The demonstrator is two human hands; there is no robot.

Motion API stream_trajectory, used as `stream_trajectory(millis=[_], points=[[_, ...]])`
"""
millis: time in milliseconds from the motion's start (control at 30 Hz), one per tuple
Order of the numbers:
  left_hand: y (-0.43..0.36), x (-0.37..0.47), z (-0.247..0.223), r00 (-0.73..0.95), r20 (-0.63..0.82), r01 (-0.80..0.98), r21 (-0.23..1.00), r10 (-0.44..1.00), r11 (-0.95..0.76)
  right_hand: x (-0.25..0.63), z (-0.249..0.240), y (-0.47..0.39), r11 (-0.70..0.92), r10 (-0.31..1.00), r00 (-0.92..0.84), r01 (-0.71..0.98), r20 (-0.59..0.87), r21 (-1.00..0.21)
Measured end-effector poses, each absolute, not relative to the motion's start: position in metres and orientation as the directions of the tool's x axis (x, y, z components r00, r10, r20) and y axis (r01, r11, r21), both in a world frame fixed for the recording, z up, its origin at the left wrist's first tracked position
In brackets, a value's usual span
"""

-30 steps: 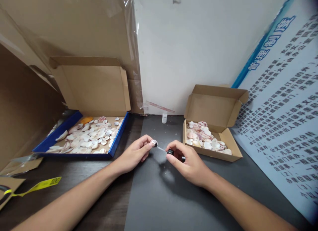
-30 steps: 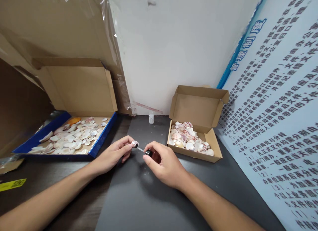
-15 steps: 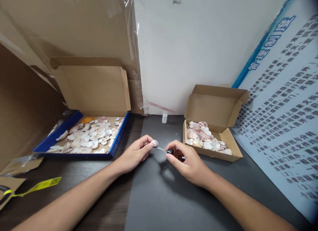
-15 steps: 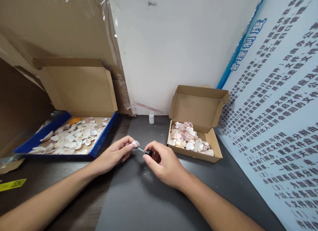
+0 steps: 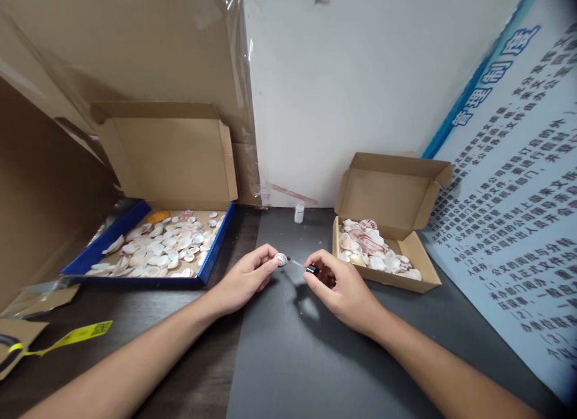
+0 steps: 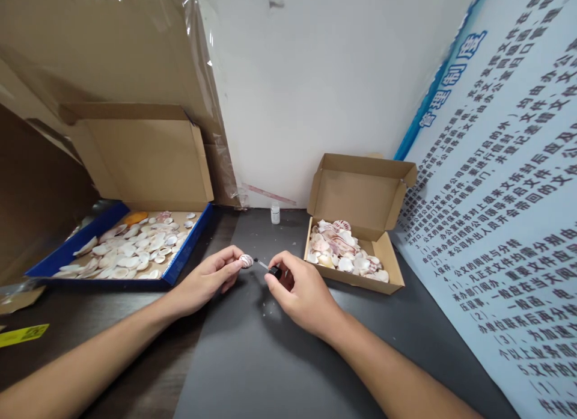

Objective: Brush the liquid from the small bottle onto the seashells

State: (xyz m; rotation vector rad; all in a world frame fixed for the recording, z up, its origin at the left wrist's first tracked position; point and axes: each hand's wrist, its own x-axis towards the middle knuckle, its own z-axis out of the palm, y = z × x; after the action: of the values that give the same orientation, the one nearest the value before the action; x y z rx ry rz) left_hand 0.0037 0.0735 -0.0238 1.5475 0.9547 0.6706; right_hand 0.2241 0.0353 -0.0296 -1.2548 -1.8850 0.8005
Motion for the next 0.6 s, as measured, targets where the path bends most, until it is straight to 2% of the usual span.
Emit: stream_trajectory(millis=[600], points=[[0.0726,0.0039,-0.0217,0.512,-0.086,0.248,0.967,0.854,-0.052,0.2251,-0.0277,0.0321,0.354,0.919,-0.325,0.436,0.223,-0.827]])
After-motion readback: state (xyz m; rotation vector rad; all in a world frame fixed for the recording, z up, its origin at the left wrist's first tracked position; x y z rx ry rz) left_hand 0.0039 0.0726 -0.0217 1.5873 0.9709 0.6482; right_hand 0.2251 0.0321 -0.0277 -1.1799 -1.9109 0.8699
